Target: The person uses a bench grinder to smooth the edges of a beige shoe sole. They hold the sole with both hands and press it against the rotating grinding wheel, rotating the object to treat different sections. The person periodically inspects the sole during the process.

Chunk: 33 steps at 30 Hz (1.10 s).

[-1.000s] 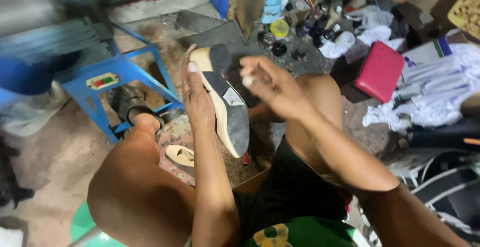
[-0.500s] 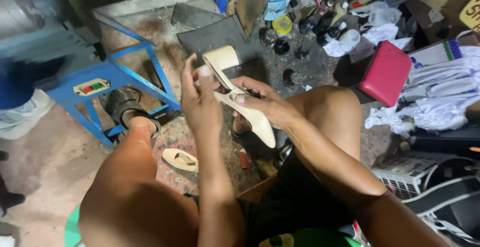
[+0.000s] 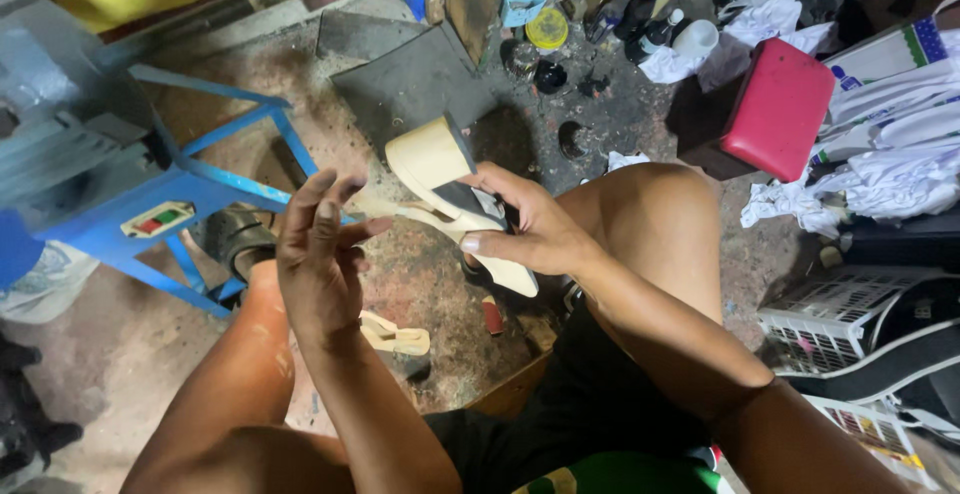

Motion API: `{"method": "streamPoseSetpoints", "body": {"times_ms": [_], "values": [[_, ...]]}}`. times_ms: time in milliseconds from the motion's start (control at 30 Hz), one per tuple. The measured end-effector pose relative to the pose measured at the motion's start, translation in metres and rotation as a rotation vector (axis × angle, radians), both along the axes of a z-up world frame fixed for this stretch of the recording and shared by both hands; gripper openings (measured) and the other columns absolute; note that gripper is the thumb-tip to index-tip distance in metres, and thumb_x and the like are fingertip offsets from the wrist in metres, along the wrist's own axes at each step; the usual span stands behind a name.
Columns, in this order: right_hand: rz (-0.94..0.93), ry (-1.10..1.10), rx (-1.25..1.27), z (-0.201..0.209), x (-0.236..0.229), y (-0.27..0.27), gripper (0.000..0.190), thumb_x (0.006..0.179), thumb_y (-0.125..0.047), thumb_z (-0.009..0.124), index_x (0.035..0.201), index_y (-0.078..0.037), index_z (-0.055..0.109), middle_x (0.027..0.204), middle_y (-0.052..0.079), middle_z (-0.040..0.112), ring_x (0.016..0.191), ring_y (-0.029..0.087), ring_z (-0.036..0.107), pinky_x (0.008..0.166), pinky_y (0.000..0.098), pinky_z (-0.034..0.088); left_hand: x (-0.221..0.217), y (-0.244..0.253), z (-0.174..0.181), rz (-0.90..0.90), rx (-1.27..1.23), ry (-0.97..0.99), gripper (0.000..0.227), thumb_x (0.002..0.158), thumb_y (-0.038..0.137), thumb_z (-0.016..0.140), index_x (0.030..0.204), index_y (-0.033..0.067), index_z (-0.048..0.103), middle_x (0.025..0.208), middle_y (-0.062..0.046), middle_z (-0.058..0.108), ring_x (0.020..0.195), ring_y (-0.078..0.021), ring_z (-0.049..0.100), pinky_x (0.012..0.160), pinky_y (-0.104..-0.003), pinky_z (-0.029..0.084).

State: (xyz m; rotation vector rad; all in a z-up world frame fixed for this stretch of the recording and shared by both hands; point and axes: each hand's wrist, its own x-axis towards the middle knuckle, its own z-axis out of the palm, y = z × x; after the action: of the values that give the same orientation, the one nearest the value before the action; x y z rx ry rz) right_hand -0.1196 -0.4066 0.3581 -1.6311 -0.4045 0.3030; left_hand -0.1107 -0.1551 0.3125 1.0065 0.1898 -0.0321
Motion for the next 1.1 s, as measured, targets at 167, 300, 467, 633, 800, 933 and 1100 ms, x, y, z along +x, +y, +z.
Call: {"method": "streamPoseSetpoints", "body": {"times_ms": [167,300,467,633,800,933,1100], "values": [[0.013,-0.079,-0.025,0.005,-0.003,-0.005,0.051,0.094,-0.014,0.076,0.139,-0.001,0.057,0.121,0.005,0.066,0.112,0.01,0.058,0.1,0.0263,0.048,0.009,-0.006,-0.026,0.142,0.198,0.047,0.024,0.107,0.027,0.061,0.116,0.0062,0.07,0.069,-0.001,0.059,0.05,-0.0031,0.038,0.043,-0.018,0.028],[0.014,-0.04,0.0,0.012,-0.006,-0.003,0.057,0.094,-0.018,0.075,0.143,0.0,0.054,0.129,0.007,0.065,0.122,0.013,0.058,0.109,0.0282,0.045,0.012,-0.01,-0.044,0.171,0.302,0.16,0.03,0.107,0.034,0.059,0.107,0.0063,0.07,0.064,0.002,0.055,0.052,-0.0025,0.043,0.044,-0.018,0.031],[0.024,-0.041,-0.005,0.011,-0.008,-0.003,0.059,0.093,-0.02,0.075,0.145,0.0,0.055,0.13,0.007,0.065,0.123,0.015,0.06,0.11,0.0301,0.047,0.019,-0.003,-0.091,0.302,0.208,0.28,0.032,0.103,0.038,0.06,0.107,0.0073,0.067,0.071,0.001,0.061,0.052,-0.0036,0.038,0.043,-0.019,0.025],[-0.009,0.02,-0.017,0.005,-0.005,-0.004,0.059,0.092,-0.017,0.074,0.145,0.001,0.053,0.133,0.009,0.062,0.128,0.017,0.056,0.11,0.031,0.043,0.035,0.039,-0.177,0.693,-0.246,0.428,0.035,0.1,0.038,0.059,0.123,0.0109,0.057,0.106,-0.001,0.058,0.083,-0.0105,0.049,0.071,-0.027,0.035],[-0.092,0.434,0.157,-0.008,-0.004,0.01,0.052,0.092,-0.018,0.07,0.14,-0.003,0.057,0.112,0.01,0.069,0.089,0.018,0.069,0.074,0.03,0.057,0.059,0.109,-0.254,0.811,-0.451,0.335,0.051,0.098,0.04,0.055,0.14,0.0129,0.046,0.143,-0.005,0.051,0.115,-0.019,0.054,0.102,-0.038,0.043],[-0.115,0.575,0.232,-0.025,-0.007,0.023,0.05,0.092,-0.015,0.069,0.139,-0.004,0.054,0.109,0.01,0.067,0.082,0.015,0.069,0.066,0.028,0.058,0.053,0.139,-0.281,0.59,-0.355,-0.15,0.062,0.1,0.04,0.056,0.151,0.008,0.04,0.159,-0.01,0.046,0.137,-0.0234,0.053,0.118,-0.041,0.041],[-0.146,0.672,0.258,-0.042,-0.005,0.036,0.049,0.091,-0.017,0.07,0.135,-0.003,0.054,0.105,0.01,0.067,0.078,0.017,0.069,0.059,0.0301,0.059,0.089,0.147,-0.294,0.619,-0.494,-0.011,0.036,0.102,0.04,0.063,0.12,0.0122,0.05,0.12,-0.004,0.053,0.108,-0.018,0.056,0.101,-0.037,0.045]]}}
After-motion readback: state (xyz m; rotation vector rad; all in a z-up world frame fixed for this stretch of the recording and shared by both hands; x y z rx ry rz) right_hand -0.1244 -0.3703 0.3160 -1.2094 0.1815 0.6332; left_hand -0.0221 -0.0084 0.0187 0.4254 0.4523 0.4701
